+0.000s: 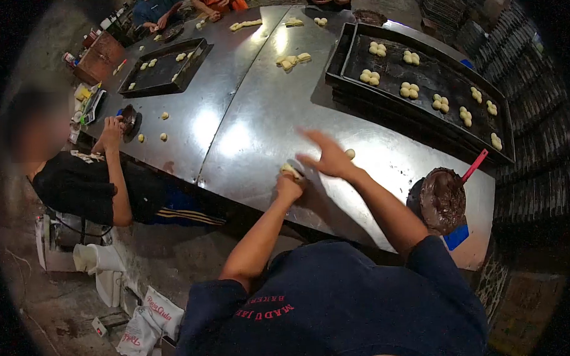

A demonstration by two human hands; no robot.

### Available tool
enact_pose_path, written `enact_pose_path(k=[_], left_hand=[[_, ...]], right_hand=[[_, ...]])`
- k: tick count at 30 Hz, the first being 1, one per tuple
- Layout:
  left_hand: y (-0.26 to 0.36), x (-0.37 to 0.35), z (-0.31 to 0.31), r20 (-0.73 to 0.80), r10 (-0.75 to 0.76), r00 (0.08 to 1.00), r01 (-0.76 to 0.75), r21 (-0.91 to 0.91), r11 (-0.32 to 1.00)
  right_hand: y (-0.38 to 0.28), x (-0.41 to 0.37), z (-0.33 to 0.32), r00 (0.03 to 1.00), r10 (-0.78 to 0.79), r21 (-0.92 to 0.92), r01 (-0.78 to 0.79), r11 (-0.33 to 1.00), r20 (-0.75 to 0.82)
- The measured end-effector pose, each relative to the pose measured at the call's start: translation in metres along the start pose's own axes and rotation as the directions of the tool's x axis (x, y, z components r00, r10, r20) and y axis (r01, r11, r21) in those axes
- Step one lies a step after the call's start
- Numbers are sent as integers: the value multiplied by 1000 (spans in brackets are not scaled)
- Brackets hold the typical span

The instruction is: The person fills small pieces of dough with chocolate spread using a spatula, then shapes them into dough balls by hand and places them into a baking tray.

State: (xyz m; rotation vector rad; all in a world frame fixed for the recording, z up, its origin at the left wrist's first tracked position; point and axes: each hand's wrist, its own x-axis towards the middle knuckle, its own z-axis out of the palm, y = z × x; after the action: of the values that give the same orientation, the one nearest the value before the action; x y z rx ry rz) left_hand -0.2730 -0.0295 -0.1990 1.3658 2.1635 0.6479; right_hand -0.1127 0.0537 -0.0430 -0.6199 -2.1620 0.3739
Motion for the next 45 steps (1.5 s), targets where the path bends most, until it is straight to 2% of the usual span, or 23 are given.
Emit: enact_pose_path(k=[3, 5, 6, 9, 10, 12, 13, 17, 19, 20, 21, 24, 26, 30, 33, 34, 35, 36, 37, 38, 40, 44, 45], left_hand=[[86, -16, -56, 98, 361, 927, -337, -202, 920], [120, -41, -91, 410, 260, 874, -58, -444, 894], [118, -47, -99, 407, 244, 880, -43, -445, 895], [97, -45, -119, 648, 276, 710, -175, -216, 960], [62, -34, -99, 642, 280, 714, -178, -220, 959], [-4, -17, -53, 6, 478, 878, -467, 229, 854], [30, -33, -78, 38, 127, 991, -132, 178, 975], [23, -47, -65, -116, 405, 907, -356, 303, 884], [16, -53, -61, -199, 453, 869, -332, 443, 833], [12, -60, -60, -181, 453, 873, -341, 438, 832], [9, -63, -63, -108, 360, 926, -306, 340, 889], [15, -47, -74, -53, 384, 922, -356, 273, 894], [73, -72, -93, 44, -22, 999, 40, -475, 879], [158, -86, -84, 32, 344, 938, -122, -901, 416], [242, -113, -106, 306, 429, 850, 174, -931, 320], [265, -118, -107, 316, 336, 887, 143, -881, 450], [281, -123, -113, 292, 323, 900, 62, -820, 569], [285, -121, -97, 172, 358, 918, 2, -903, 430], [300, -130, -93, 75, 398, 914, -81, -930, 360], [319, -141, -99, 273, 171, 947, 232, -946, 226], [305, -140, -78, 447, 281, 849, 341, -870, 356], [252, -120, 12, 883, 38, 467, 758, -423, 497], [244, -111, 34, 891, 64, 450, 773, -424, 472]], right_hand=[[16, -49, 35, 982, 39, 213, -79, 974, 187], [32, -72, 33, 628, 558, 562, -765, 314, 543], [19, -64, 11, 628, 596, 541, -764, 351, 500], [41, -61, -28, 831, 553, 83, -557, 827, 66], [32, -43, -57, 748, 661, 206, -640, 741, -56], [11, 2, -116, 690, 612, 328, -518, 790, -385], [-10, 22, -140, 682, 506, 409, -318, 855, -528], [-52, 84, -160, 376, 114, 192, 174, 966, -919], [36, 87, -104, 619, -381, -456, 42, 889, -687], [36, 93, -78, 928, 53, -160, -120, 980, -370], [46, 78, -55, 979, -51, -553, -70, 830, -200], [31, 26, -35, 924, 292, -119, -328, 937, -247], [-11, -14, -30, 863, 460, 219, -417, 882, -211], [-63, -45, -53, 756, 492, 347, -364, 864, -432], [-69, -33, -126, 480, 621, 402, -485, 777, -620], [-70, -33, -153, 748, 54, -274, -309, 911, -661], [-67, -38, -142, 539, 541, 567, -137, 812, -645], [-78, -40, -148, 644, 102, 167, 40, 985, -758], [-94, -55, -147, 701, 195, 137, -139, 981, -686], [-116, -53, -160, 605, 335, 221, -258, 941, -722], [-113, -83, -143, 559, 355, 198, -323, 926, -750], [-92, -172, -152, 289, 957, 839, -519, 162, -6], [-83, -196, -162, 307, 950, 797, -560, 229, -57]])
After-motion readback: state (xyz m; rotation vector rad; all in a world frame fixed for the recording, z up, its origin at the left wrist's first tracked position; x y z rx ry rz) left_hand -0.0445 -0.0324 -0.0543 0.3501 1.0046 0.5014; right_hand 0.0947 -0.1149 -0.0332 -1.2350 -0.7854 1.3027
